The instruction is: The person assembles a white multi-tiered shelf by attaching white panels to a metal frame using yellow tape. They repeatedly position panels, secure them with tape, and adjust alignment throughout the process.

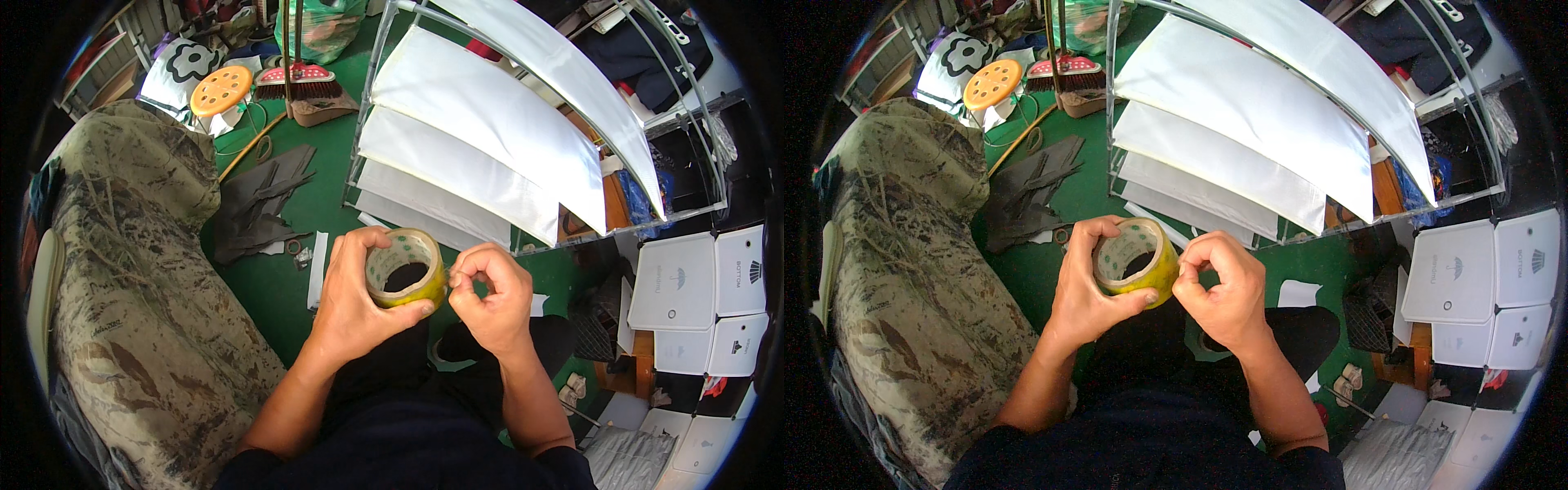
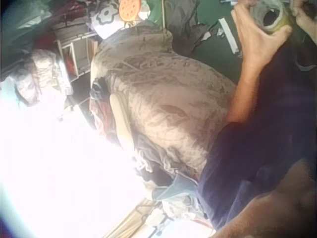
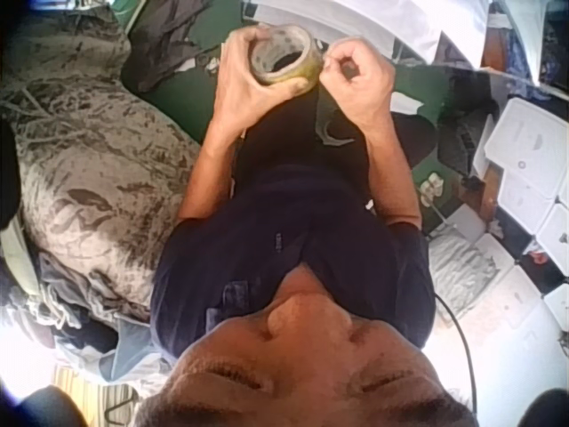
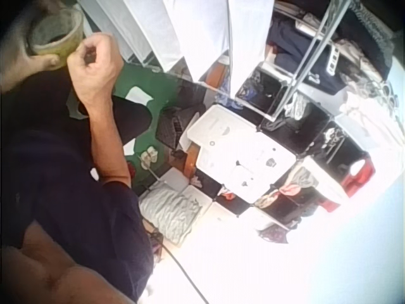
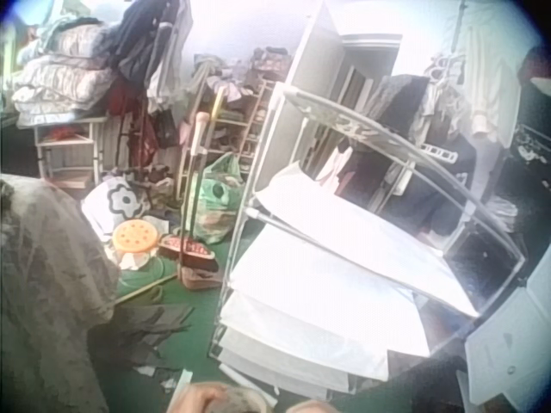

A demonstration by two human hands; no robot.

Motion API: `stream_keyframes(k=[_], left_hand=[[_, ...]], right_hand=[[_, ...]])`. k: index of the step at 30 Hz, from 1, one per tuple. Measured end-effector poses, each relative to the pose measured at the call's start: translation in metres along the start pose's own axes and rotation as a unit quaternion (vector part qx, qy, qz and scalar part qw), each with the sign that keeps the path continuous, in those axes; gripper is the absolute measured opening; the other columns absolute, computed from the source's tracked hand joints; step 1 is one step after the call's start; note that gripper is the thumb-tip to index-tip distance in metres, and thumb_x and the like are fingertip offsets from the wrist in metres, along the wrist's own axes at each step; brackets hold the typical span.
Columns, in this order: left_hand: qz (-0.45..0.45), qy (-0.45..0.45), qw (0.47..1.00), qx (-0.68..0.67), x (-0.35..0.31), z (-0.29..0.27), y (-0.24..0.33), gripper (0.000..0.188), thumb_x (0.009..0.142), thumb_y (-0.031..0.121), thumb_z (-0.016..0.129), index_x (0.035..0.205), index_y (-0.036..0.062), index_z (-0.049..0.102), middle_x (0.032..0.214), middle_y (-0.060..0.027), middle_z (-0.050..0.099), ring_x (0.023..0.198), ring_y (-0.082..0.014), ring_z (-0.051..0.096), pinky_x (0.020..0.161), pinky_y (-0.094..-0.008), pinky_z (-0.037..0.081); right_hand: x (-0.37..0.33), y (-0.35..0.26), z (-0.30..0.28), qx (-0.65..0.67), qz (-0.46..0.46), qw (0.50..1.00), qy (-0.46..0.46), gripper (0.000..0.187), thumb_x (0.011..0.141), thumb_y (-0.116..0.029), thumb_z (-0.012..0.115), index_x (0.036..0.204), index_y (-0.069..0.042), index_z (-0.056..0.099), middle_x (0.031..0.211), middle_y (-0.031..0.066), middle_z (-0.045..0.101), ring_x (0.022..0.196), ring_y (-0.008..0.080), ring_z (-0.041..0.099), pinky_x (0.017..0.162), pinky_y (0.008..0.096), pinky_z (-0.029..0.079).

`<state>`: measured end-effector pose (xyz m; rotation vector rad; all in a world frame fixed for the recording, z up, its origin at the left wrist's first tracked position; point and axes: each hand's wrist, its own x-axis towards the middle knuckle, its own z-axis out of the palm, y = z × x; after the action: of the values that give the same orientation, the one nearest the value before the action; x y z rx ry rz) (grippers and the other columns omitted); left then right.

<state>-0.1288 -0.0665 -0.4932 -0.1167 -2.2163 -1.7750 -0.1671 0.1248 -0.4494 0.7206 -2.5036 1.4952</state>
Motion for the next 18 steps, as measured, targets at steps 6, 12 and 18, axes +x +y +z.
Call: stream_keyframes(k=[6,12,18], left_hand=[[-0.085,-0.085,0.989,-0.089,0.0,-0.004,-0.011,0.067,0.065,0.022,0.087,0.115,0.0001,0.049,0.107,-0.0165,0.058,0.1,-0.0271,0.059,0.091,-0.0371,0.048],[-0.125,-0.171,0.959,-0.191,-0.001,-0.006,-0.024,0.059,0.075,0.019,0.081,0.117,0.0005,0.045,0.104,-0.0118,0.056,0.1,-0.0186,0.056,0.091,-0.0335,0.047],[-0.205,-0.259,0.886,-0.326,-0.002,-0.015,-0.033,0.044,0.088,0.017,0.068,0.122,0.0027,0.044,0.116,-0.0148,0.059,0.107,-0.0186,0.056,0.096,-0.0335,0.045]], right_hand=[[0.005,-0.006,-0.005,0.0,-0.034,0.995,-0.09,0.015,0.077,0.008,0.062,0.089,0.0,0.061,0.086,0.0105,0.063,0.071,0.0216,0.063,0.066,0.0308,0.052],[0.012,-0.01,-0.021,-0.064,-0.127,0.974,-0.178,0.024,0.077,0.006,0.065,0.1,0.0,0.067,0.093,0.0137,0.062,0.077,0.0287,0.065,0.068,0.0369,0.054],[0.019,-0.014,-0.028,-0.133,-0.225,0.941,-0.214,0.018,0.075,0.003,0.072,0.093,-0.001,0.067,0.09,0.0074,0.061,0.076,0.0228,0.062,0.06,0.0326,0.053]])
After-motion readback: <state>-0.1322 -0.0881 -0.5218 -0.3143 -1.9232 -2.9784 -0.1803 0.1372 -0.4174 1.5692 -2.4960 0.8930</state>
